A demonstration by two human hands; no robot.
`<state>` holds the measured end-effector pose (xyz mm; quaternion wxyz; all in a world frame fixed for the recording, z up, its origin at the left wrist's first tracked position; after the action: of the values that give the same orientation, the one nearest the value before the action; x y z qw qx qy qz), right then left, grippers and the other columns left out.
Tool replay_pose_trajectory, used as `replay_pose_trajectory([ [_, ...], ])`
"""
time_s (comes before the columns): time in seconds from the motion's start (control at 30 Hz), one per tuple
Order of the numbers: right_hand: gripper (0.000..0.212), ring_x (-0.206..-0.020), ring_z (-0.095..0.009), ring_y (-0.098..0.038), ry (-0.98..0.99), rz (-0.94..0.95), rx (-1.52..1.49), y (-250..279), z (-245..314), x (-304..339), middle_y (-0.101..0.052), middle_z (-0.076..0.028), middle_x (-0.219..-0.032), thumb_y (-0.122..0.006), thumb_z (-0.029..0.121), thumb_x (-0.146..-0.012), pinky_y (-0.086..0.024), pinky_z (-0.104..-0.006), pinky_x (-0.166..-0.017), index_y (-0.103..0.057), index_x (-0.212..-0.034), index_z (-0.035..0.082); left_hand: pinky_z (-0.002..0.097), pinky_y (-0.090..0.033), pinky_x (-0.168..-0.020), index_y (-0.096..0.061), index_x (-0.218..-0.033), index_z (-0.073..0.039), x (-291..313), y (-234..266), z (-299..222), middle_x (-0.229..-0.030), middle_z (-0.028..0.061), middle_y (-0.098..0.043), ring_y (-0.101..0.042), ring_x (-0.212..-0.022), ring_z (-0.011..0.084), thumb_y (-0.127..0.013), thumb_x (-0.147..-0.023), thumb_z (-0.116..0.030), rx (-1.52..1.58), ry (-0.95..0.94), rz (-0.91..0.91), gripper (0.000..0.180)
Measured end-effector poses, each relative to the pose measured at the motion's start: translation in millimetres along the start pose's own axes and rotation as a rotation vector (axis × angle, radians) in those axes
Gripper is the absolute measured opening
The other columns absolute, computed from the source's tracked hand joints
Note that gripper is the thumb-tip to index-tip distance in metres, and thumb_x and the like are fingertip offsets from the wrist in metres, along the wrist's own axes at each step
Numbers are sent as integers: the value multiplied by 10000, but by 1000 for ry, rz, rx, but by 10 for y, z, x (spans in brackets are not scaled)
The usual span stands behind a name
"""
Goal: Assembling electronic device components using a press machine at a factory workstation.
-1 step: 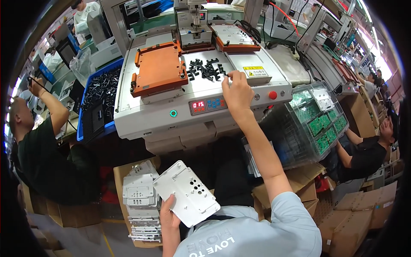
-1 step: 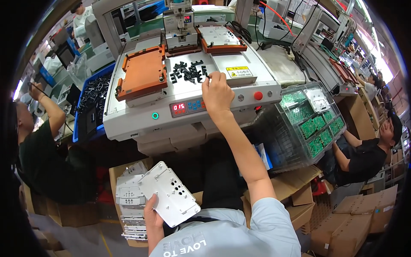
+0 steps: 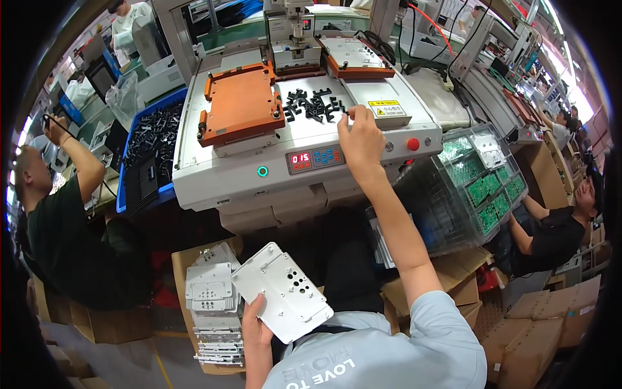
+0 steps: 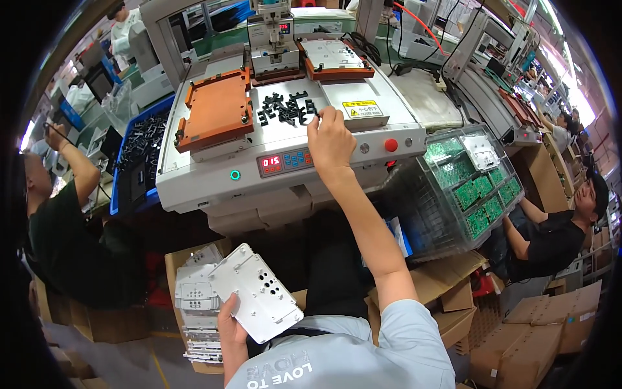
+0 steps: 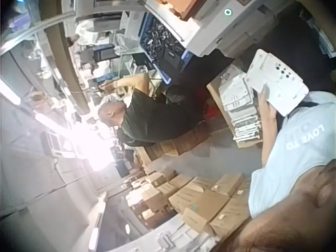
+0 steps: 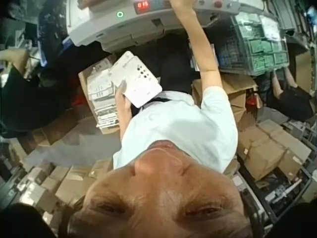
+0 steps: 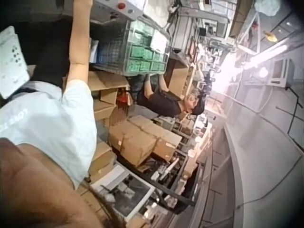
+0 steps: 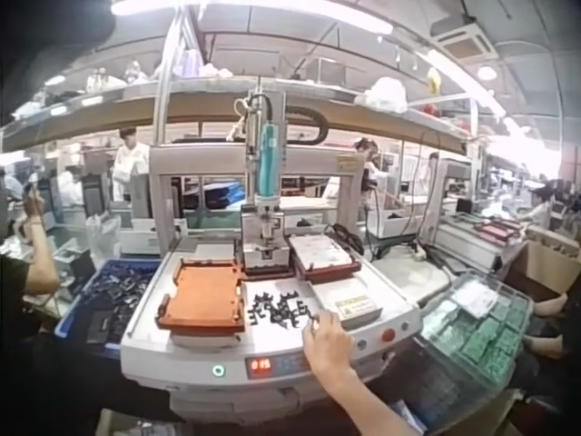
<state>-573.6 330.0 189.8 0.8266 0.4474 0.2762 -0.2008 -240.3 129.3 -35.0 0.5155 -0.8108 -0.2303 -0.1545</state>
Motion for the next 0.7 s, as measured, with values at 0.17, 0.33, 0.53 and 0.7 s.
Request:
replay_pose_trajectory([
  [0.17,145,-625,-260,-640,115,-105,-255,316,96,-38,-645,-112,-773,-623,114,-823,-487,-379,-584,-557,-941,61,428,-414,-1020,-375,-1346,4,-30,-133,-48,-1291,157,-507,-507,-1189,292,-576,-863,-39,-14,-26,17,525],
  [0.33,138,-726,-127,-613,281,296,-632,704,594,475,-632,-70,-844,-597,11,-847,-480,-251,-680,-612,-984,19,390,-408,-1009,-321,-1361,5,-41,-395,-190,-1296,148,-476,-498,-1189,262,-580,-874,-68,-151,-157,27,557],
  [0.53,184,-713,-224,-592,489,776,-701,474,948,1572,-591,-107,-799,-601,32,-839,-468,-317,-631,-657,-1013,48,393,-416,-1009,-290,-1373,-2,-42,-654,-233,-1329,152,-442,-473,-1222,255,-540,-915,-112,-327,-225,39,533],
  [0.7,189,-770,-113,-565,61,1010,-784,215,695,1663,-558,-42,-813,-554,49,-886,-450,-247,-685,-644,-1051,29,376,-434,-984,-312,-1360,-2,-101,-580,-261,-1272,150,-495,-515,-1169,243,-495,-962,-196,-191,-217,10,479],
])
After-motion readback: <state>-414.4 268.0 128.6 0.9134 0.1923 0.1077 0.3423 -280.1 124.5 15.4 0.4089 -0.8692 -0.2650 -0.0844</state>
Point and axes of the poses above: each hand's wrist, its own x-axis away from the middle knuckle, its own y-axis out of the back of the hand, z = x × y, the point moved 10 cm from there along -x, towards the middle knuckle
